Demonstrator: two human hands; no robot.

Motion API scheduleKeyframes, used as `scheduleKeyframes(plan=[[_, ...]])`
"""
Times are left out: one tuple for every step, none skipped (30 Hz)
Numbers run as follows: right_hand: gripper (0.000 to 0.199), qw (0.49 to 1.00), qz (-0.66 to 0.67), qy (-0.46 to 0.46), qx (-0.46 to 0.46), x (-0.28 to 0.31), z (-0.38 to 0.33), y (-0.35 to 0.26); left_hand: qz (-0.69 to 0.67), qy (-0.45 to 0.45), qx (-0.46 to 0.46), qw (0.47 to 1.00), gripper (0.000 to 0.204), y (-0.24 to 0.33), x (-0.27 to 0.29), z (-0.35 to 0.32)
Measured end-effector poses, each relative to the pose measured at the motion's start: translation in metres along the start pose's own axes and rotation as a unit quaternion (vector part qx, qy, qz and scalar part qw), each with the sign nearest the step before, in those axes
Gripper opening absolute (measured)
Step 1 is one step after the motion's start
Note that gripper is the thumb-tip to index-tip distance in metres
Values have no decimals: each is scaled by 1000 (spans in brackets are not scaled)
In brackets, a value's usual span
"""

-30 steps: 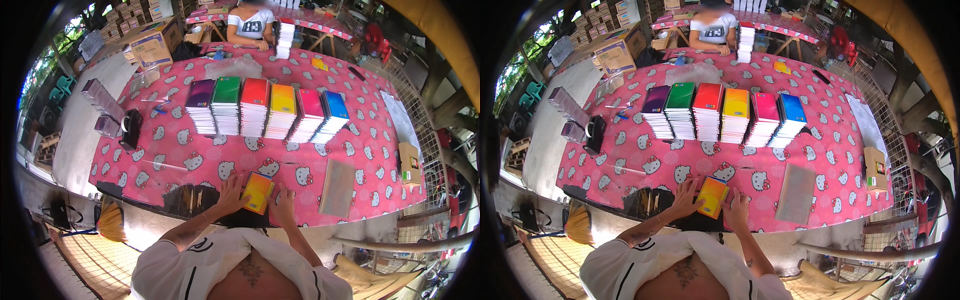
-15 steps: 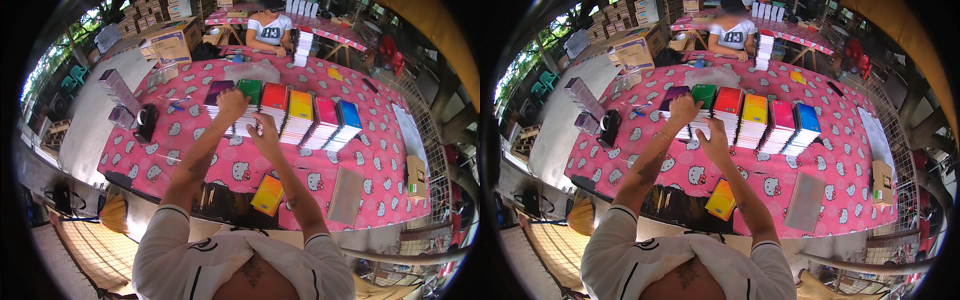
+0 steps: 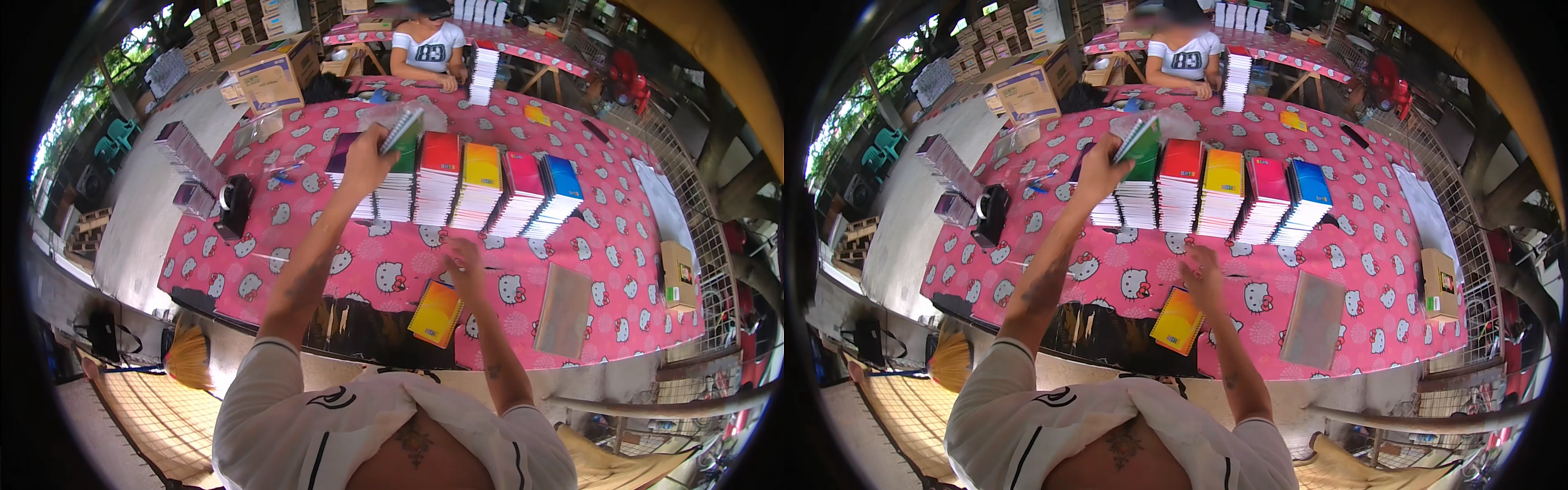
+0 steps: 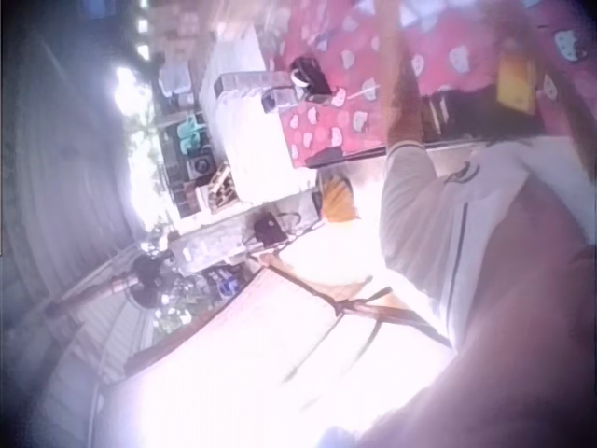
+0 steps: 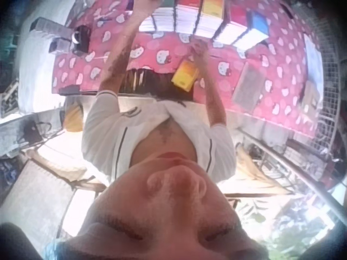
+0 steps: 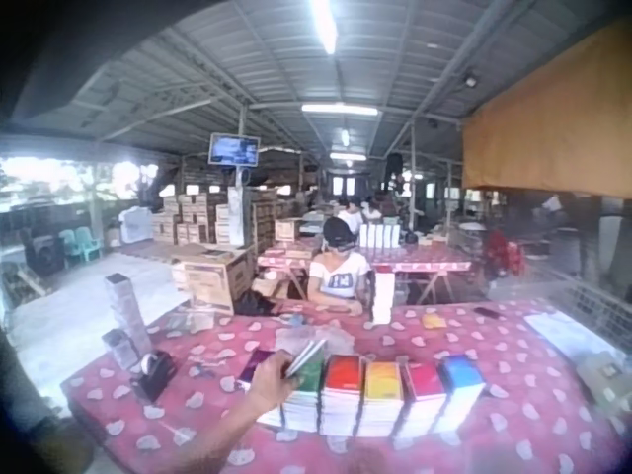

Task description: The person organizes small colored notebooks into stacks by color and places a set of different colored notebooks into a clear plastic bag.

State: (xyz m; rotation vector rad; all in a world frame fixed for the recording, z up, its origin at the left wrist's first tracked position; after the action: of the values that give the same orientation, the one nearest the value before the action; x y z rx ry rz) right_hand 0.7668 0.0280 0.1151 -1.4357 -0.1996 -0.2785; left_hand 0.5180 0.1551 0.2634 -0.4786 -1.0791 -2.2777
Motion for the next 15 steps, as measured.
scheduleKeyframes(plan=[[35,1000,9,23,-5,23,-1,15,-38,-51,-77,995,37,32,1,-9],[34,999,20,41,-11,42,-1,32,-71,-100,-150,981,31,60,4,-25],[34,998,19,58,-19,56,2,40,-54,-207,-176,961,30,76,-2,-44],[34,997,17,75,-30,69,8,44,-37,-312,-199,928,29,88,-13,-64],[34,995,14,91,-41,76,14,47,-18,-415,-232,879,27,87,-41,-88],[34,995,6,94,-31,73,17,35,3,-511,-257,820,24,85,-67,-116],[34,994,-5,104,-23,75,22,15,86,-581,-314,746,21,102,-88,-140],[35,993,-20,117,-14,78,30,2,167,-636,-370,656,18,117,-106,-165],[36,988,-60,139,40,80,39,-7,183,-620,-415,640,15,123,-121,-188],[37,978,-100,161,93,80,48,-14,199,-603,-458,621,13,116,-139,-210],[38,963,-136,179,148,78,57,-21,139,-528,-466,696,15,102,-151,-223],[39,941,-200,216,166,75,68,-27,80,-445,-464,762,20,82,-158,-234],[39,911,-269,259,178,81,80,-28,12,-353,-463,813,26,82,-154,-229],[40,873,-336,299,190,86,90,-30,34,-347,-422,837,29,74,-159,-222],[40,853,-384,293,197,98,105,-17,48,-341,-386,856,33,78,-162,-199]])
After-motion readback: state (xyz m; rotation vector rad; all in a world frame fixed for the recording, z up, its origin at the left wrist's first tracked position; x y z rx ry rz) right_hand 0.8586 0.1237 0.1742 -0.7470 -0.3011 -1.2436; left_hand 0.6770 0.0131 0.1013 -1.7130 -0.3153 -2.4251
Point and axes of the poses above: each hand's wrist, its own z-axis towards the middle knuckle, its own x-axis out of the back of the hand, y = z × x, the point moved 4 cm from there along z, towards the middle knuckle, and after that the axes turned 10 degrees about -x, right-handed, at the moved point
